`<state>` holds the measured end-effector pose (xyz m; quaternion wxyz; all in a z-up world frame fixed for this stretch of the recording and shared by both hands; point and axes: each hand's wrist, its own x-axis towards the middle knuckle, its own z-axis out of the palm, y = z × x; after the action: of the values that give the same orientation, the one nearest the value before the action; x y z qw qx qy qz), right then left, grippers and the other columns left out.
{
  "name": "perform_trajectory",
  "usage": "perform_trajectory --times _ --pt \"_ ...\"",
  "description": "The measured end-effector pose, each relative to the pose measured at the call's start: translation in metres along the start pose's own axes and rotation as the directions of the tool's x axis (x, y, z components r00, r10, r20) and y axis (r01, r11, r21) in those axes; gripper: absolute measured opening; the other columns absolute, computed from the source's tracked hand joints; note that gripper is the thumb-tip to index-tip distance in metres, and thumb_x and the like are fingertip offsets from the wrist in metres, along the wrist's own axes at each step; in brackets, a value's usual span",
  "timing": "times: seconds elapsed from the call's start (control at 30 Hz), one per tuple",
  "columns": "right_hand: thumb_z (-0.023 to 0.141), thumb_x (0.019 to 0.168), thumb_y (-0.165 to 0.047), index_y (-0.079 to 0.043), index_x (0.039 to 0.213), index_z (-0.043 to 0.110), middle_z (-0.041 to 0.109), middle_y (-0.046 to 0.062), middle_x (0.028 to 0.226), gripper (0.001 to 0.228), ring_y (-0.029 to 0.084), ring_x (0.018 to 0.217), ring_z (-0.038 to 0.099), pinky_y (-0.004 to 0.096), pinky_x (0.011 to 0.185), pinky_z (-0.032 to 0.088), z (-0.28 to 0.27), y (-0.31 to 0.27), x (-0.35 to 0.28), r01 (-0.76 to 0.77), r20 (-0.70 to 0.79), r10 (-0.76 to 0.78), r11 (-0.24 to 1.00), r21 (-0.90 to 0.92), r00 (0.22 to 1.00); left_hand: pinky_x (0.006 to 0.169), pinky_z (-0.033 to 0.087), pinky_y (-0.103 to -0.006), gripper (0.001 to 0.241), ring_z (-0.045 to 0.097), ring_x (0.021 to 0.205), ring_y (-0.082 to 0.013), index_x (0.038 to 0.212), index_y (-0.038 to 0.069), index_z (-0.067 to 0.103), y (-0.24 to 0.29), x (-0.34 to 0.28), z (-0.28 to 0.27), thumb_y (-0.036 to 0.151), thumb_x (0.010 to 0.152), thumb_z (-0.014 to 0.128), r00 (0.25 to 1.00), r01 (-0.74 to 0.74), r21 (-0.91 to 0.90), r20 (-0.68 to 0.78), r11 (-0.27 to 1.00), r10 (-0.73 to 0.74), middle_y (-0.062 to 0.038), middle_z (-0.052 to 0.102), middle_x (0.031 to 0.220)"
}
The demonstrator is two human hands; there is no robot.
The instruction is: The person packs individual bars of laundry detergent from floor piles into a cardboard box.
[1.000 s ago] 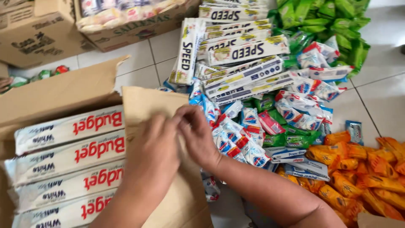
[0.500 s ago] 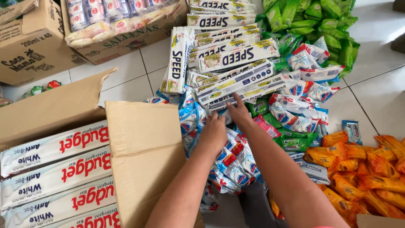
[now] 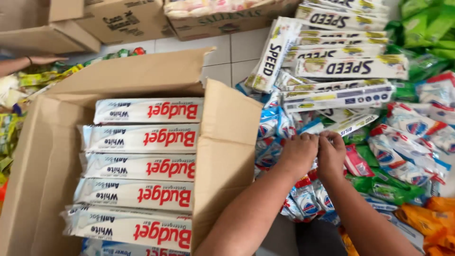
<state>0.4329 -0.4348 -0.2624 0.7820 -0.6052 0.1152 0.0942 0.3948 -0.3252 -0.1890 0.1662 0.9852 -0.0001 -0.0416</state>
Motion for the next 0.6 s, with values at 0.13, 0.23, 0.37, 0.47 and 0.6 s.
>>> perform_trajectory --times 0.13,0.23,0.37,0.47,0.6 --pt "0.068 0.093 -0.013 -0.014 0.124 0.061 0.062 -0.001 0.078 0.032 0.007 0.062 0.053 0.024 0.052 0.042 0.009 -0.010 -0.012 -0.039 -0.002 0.039 0.996 -0.086 0.999 0.102 0.052 -0.0520 0.034 0.066 0.120 -0.0384 0.129 0.004 0.063 -0.014 0.014 0.018 0.010 0.095 0.059 0.982 0.113 -0.141 0.167 0.983 -0.089 -0.020 0.067 0.130" --pt "0.073 0.089 -0.019 -0.020 0.137 0.057 0.059 -0.001 0.068 0.051 0.007 0.054 0.050 0.025 0.045 0.038 0.012 -0.019 -0.014 -0.039 0.003 0.040 0.984 -0.176 0.999 0.092 0.055 -0.0500 0.036 0.067 0.110 -0.0403 0.120 0.002 0.069 -0.040 0.024 0.037 0.014 0.087 0.068 0.864 0.411 -0.279 0.423 0.868 -0.273 -0.025 0.068 0.123" --pt "0.074 0.091 -0.030 -0.016 0.132 0.066 0.062 0.003 0.070 0.044 0.013 0.054 0.056 0.031 0.048 0.045 0.006 -0.017 0.000 -0.042 0.034 0.069 0.863 -0.503 0.997 0.091 0.057 -0.0430 0.048 0.073 0.106 -0.0349 0.115 0.005 0.075 -0.069 0.027 0.031 0.035 0.078 0.077 0.735 0.357 -0.128 0.649 0.925 -0.194 -0.020 0.074 0.119" --pt "0.075 0.090 -0.035 -0.015 0.128 0.071 0.066 0.007 0.071 0.043 0.017 0.058 0.062 0.035 0.054 0.050 0.006 -0.023 0.000 0.010 0.094 0.076 0.727 -0.686 0.993 0.093 0.056 -0.0420 0.055 0.071 0.109 -0.0336 0.119 0.008 0.074 -0.060 0.024 0.000 0.041 0.075 0.083 0.695 0.350 -0.033 0.679 0.936 -0.236 -0.018 0.073 0.121" --pt "0.075 0.087 -0.039 -0.017 0.123 0.074 0.070 0.012 0.085 0.042 0.023 0.070 0.070 0.039 0.065 0.055 0.007 -0.033 0.010 0.068 0.137 0.071 0.594 -0.801 0.988 0.096 0.055 -0.0420 0.064 0.070 0.113 -0.0327 0.123 0.006 0.071 -0.053 0.024 -0.016 0.038 0.070 0.090 0.704 0.428 -0.032 0.639 0.903 -0.311 -0.017 0.071 0.125"
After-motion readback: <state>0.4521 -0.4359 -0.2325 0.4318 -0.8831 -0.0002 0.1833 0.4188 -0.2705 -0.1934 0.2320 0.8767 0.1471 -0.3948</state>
